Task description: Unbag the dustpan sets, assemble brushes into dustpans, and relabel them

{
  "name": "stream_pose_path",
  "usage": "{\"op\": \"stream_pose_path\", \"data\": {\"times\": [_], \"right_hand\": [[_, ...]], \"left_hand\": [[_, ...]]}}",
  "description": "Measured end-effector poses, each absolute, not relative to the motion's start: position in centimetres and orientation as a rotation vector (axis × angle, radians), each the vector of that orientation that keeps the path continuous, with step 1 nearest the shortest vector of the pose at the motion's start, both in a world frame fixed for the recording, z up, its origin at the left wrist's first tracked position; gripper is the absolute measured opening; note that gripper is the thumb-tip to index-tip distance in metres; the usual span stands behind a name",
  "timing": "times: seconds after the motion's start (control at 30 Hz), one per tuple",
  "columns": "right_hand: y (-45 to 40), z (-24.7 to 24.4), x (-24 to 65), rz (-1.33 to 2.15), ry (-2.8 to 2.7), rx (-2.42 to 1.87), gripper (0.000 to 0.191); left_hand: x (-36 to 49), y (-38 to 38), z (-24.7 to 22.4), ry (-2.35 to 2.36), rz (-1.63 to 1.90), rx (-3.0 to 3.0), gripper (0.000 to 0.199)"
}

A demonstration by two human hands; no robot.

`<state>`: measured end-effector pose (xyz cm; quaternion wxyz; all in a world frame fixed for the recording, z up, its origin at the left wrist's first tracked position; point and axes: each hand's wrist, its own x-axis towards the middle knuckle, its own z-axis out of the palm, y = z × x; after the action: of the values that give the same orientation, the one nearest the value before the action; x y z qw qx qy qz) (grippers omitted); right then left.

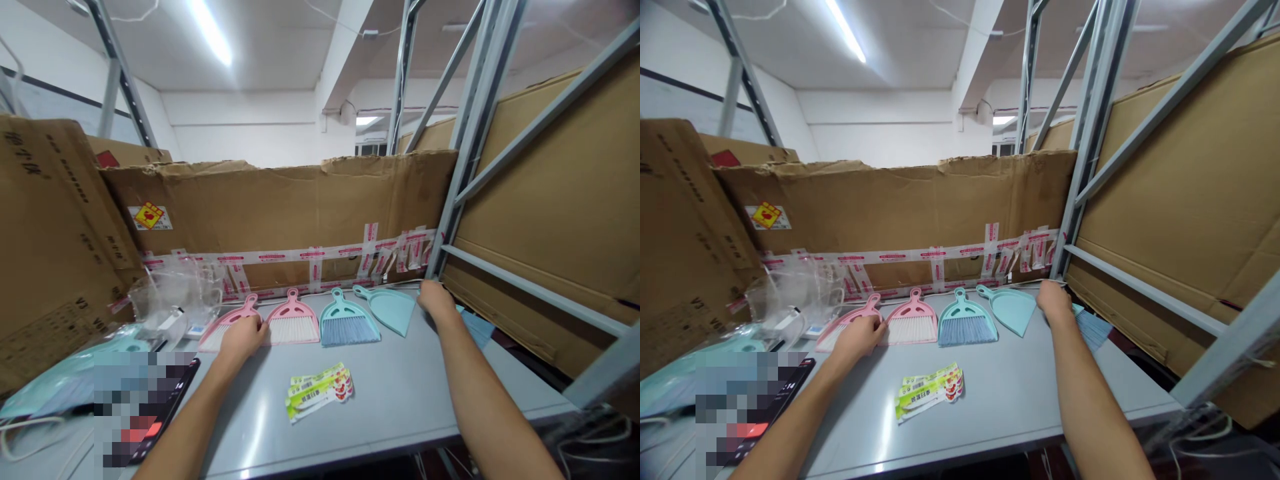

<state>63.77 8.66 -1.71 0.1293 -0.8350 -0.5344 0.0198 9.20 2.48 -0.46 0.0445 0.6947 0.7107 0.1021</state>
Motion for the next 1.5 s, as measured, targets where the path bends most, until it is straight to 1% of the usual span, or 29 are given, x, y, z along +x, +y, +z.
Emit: {"op": "stream_pose_path", "data": {"times": [0.13,0.3,0.37,0.5,0.57,0.63,0.7,0.83,0.93,1.0,1.03,1.1,1.2,1.27,1.3,1.37,1.5], "right_hand": [[9.6,-1.4,61.6,-0.048,-1.728,-2.195,0.046],[10.8,-2.3,57.4,-0.014,-1.941,-1.981,0.033],[11.2,-2.6,56.0,0.008,-1.998,-1.929,0.031],[11.7,-3.0,54.2,0.077,-2.055,-1.892,0.043],[11.9,-3.0,53.7,0.119,-2.041,-1.934,0.046],[11.9,-2.9,53.6,0.136,-2.008,-1.989,0.044],[11.6,-2.4,54.0,0.130,-1.970,-2.035,0.041],[10.1,0.0,55.9,0.047,-1.863,-2.015,0.039],[8.3,2.5,56.3,0.052,-1.742,-1.803,0.048],[7.1,3.7,55.1,0.134,-1.673,-1.597,0.057],[6.5,4.1,54.0,0.177,-1.649,-1.507,0.060],[5.4,4.4,51.1,0.220,-1.627,-1.400,0.060],[4.1,3.9,46.1,0.181,-1.693,-1.306,0.051],[3.4,3.4,43.2,0.130,-1.764,-1.272,0.043],[3.1,3.1,42.0,0.108,-1.797,-1.273,0.039],[2.6,2.8,40.3,0.093,-1.849,-1.292,0.034],[2.1,2.9,39.8,0.172,-1.904,-1.208,0.035]], "left_hand": [[9.3,2.4,-0.5,2.176,0.309,2.143,0.038],[9.6,2.2,-0.4,2.212,0.337,2.132,0.037],[9.8,2.1,-0.3,2.233,0.368,2.126,0.037],[10.2,1.9,0.0,2.221,0.466,2.185,0.037],[10.5,1.8,0.0,2.178,0.538,2.217,0.034],[10.8,1.7,-0.1,2.101,0.629,2.240,0.034],[11.2,1.5,-0.2,1.990,0.746,2.254,0.037],[12.7,0.6,-0.3,1.687,0.993,2.291,0.044],[14.2,-0.5,-0.5,1.394,1.088,2.279,0.041],[15.3,-1.0,-1.0,1.201,1.065,2.200,0.042],[15.9,-1.2,-1.5,1.103,1.049,2.137,0.046],[17.0,-1.3,-2.5,0.912,1.004,1.970,0.064],[18.4,-1.3,-4.0,0.710,0.973,1.743,0.094],[19.2,-1.4,-4.5,0.671,0.977,1.660,0.106],[19.5,-1.6,-4.5,0.670,0.979,1.645,0.109],[19.8,-1.9,-4.5,0.690,0.988,1.655,0.103],[19.5,-1.6,-4.5,0.845,1.113,1.664,0.078]]}}
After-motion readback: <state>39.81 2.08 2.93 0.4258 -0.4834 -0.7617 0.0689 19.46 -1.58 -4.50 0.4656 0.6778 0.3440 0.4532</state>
